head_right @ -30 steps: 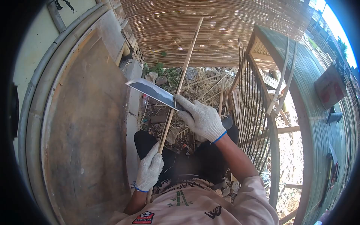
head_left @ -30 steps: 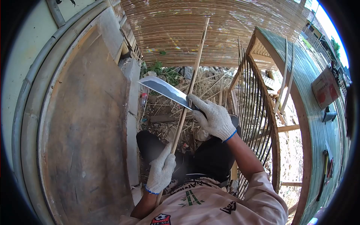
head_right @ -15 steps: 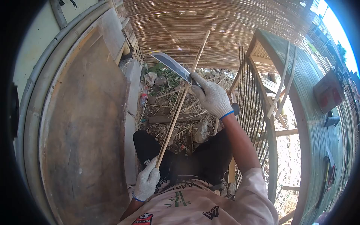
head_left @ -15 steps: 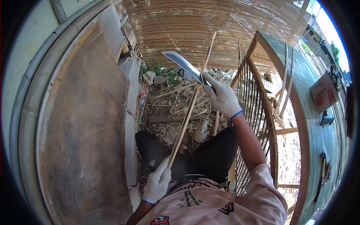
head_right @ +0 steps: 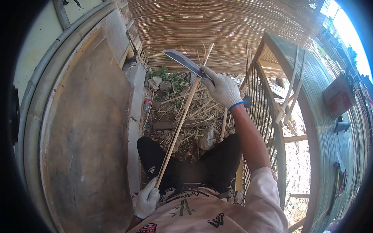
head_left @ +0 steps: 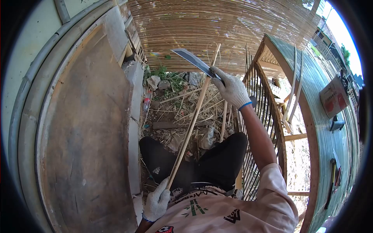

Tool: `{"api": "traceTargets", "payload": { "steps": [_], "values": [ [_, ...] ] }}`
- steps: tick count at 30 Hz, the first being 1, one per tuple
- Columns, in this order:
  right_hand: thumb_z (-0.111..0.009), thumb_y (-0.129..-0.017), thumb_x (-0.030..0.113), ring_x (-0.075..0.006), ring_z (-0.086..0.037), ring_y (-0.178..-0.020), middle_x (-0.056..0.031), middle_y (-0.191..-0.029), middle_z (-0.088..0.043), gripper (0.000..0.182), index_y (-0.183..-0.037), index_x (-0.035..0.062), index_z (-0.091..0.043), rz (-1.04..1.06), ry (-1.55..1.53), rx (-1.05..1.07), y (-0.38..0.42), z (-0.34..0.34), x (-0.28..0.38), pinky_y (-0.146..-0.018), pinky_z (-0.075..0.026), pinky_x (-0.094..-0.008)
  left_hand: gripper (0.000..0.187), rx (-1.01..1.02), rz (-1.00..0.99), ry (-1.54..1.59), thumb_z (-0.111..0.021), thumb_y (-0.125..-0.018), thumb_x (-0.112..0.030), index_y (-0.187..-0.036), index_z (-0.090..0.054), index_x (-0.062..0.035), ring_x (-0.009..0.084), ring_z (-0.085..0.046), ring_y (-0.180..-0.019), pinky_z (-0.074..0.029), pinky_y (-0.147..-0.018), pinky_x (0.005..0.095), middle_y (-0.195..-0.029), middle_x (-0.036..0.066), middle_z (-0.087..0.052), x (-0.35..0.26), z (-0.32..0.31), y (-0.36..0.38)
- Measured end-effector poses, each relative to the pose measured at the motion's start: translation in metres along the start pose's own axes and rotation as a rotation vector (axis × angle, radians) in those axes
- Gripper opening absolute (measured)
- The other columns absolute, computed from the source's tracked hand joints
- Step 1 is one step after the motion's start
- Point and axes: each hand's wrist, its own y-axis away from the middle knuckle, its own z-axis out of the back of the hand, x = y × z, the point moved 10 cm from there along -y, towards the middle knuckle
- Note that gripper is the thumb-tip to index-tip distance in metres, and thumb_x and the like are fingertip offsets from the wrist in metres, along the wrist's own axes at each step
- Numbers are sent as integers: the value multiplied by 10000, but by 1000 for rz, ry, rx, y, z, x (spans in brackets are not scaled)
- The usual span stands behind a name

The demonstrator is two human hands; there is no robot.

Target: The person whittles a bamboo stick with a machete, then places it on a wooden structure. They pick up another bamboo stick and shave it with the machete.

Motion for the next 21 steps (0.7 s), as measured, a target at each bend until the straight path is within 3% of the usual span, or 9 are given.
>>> {"api": "traceTargets", "payload": {
  "steps": [6,7,9,11,12,14,16,18,21],
  "values": [
    [-521,-1082,496,-389,-755,-876,-244,-903,-747,503,-1530,278,-585,-401,-131,-170,-24,29,-97,-812,-554,-486,453,-20,-142,-293,-610,-996,-64,-1441,-628,19,194,-674,-809,-549,-773,333,-1008,176,-743,-8,16,32],
    [-520,-1082,508,-367,-756,-874,-221,-929,-753,520,-1520,239,-599,-445,-116,-207,-23,40,-111,-805,-553,-462,449,-37,-186,-308,-616,-986,-66,-1427,-642,14,211,-674,-799,-545,-756,344,-960,171,-737,-7,19,39],
    [-542,-1093,485,-237,-687,-788,-118,-918,-716,555,-1471,88,-633,-285,-110,-450,-22,45,-147,-771,-540,-387,454,-51,-118,-358,-606,-990,-73,-1436,-637,2,214,-672,-812,-538,-755,356,-934,178,-726,-2,24,41],
    [-549,-1088,525,-169,-638,-714,-46,-879,-664,611,-1408,16,-656,-440,-357,-258,-3,32,-133,-689,-528,-353,458,-107,-116,-211,-593,-996,-76,-1448,-630,-11,210,-674,-789,-537,-736,349,-949,177,-727,3,23,27],
    [-568,-1089,507,-103,-562,-639,2,-805,-581,564,-1335,13,-684,-508,-558,-166,16,30,-96,-588,-478,-298,446,-110,1,-130,-581,-1024,-97,-1459,-618,-6,204,-650,-743,-539,-722,354,-998,129,-741,13,18,17],
    [-573,-1110,396,-57,-488,-577,34,-742,-509,393,-1226,26,-632,-446,-878,-99,40,1,-61,-529,-425,-236,442,-125,-17,13,-578,-1039,-111,-1468,-611,-10,176,-627,-716,-529,-695,332,-969,80,-729,12,3,-13],
    [-583,-1102,332,-49,-465,-554,51,-722,-508,315,-1224,42,-596,-346,-931,22,66,-14,-11,-513,-409,-226,439,-134,-27,149,-575,-1054,-125,-1478,-604,-14,148,-604,-689,-518,-669,310,-939,31,-716,-7,-8,-34],
    [-663,-1043,265,-64,-520,-761,18,-818,-571,271,-1169,29,-619,-260,-781,-7,87,-9,26,-689,-483,-286,442,-17,25,277,-555,-1097,-157,-1522,-565,-35,60,-518,-641,-459,-593,244,-845,-50,-610,-34,-24,-53],
    [-751,-967,263,-266,-731,-904,-152,-1036,-728,427,-1284,16,-606,-185,-634,104,114,-11,64,-834,-565,-402,448,70,43,544,-534,-1124,-171,-1557,-523,-56,6,-432,-594,-367,-522,197,-755,-87,-480,-58,-45,-68]
  ]
}}
